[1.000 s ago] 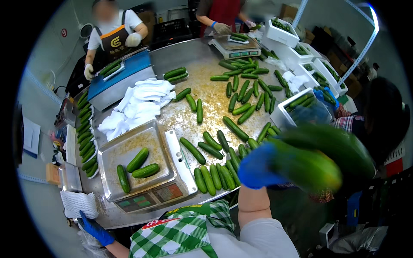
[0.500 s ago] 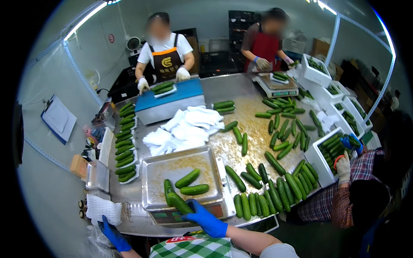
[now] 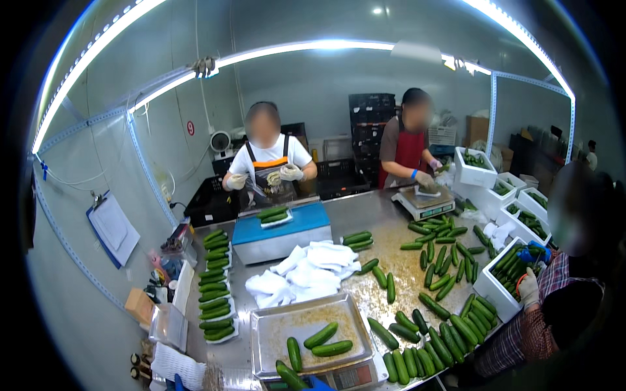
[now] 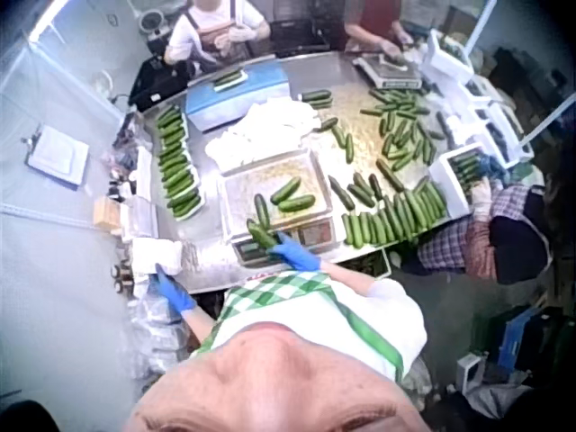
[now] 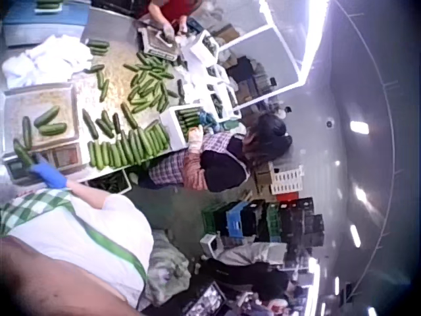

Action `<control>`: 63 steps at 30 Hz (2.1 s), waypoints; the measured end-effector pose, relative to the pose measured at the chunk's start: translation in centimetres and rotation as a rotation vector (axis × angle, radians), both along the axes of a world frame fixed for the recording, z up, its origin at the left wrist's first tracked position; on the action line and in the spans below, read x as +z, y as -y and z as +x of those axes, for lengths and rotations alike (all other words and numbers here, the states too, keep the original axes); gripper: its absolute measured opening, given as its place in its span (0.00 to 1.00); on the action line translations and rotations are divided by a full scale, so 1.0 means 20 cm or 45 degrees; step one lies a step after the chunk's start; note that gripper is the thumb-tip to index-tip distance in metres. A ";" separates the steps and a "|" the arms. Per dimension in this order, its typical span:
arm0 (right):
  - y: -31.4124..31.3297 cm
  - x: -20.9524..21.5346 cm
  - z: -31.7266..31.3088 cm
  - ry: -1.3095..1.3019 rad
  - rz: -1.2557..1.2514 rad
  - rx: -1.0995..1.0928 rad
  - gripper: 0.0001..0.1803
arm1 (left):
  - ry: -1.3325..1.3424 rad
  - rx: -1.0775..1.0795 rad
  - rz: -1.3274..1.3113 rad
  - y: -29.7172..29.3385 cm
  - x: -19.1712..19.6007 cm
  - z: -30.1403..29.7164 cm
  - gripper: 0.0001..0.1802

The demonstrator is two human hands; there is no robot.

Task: The person sorts cucumbers by hand on a metal table, places them onto a scale for weighing, and then packages them into containers and crates.

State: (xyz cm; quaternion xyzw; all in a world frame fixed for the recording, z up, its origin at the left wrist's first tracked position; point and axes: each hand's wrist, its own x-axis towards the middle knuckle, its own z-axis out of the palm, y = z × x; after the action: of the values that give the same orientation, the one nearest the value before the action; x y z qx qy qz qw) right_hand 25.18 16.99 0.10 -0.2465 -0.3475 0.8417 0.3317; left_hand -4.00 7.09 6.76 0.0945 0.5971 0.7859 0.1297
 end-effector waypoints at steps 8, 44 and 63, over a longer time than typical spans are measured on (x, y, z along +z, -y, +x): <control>0.08 -0.01 -0.11 0.149 -0.115 -0.070 0.38 | -0.035 -0.072 -0.108 0.00 -0.07 -0.12 0.22; -0.09 0.01 0.39 0.636 0.597 0.071 0.39 | -0.283 -0.267 -0.138 -0.29 0.04 0.33 0.20; -0.43 0.29 0.13 0.532 0.674 -0.024 0.29 | -0.283 0.000 -0.025 0.27 -0.49 -0.38 0.27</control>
State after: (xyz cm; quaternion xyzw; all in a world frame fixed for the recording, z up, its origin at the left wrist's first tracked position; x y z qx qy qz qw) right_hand 27.85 25.64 5.82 -0.3222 -0.6123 0.6504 0.3136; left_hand -11.55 1.67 -3.03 0.1798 0.6154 0.7648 0.0638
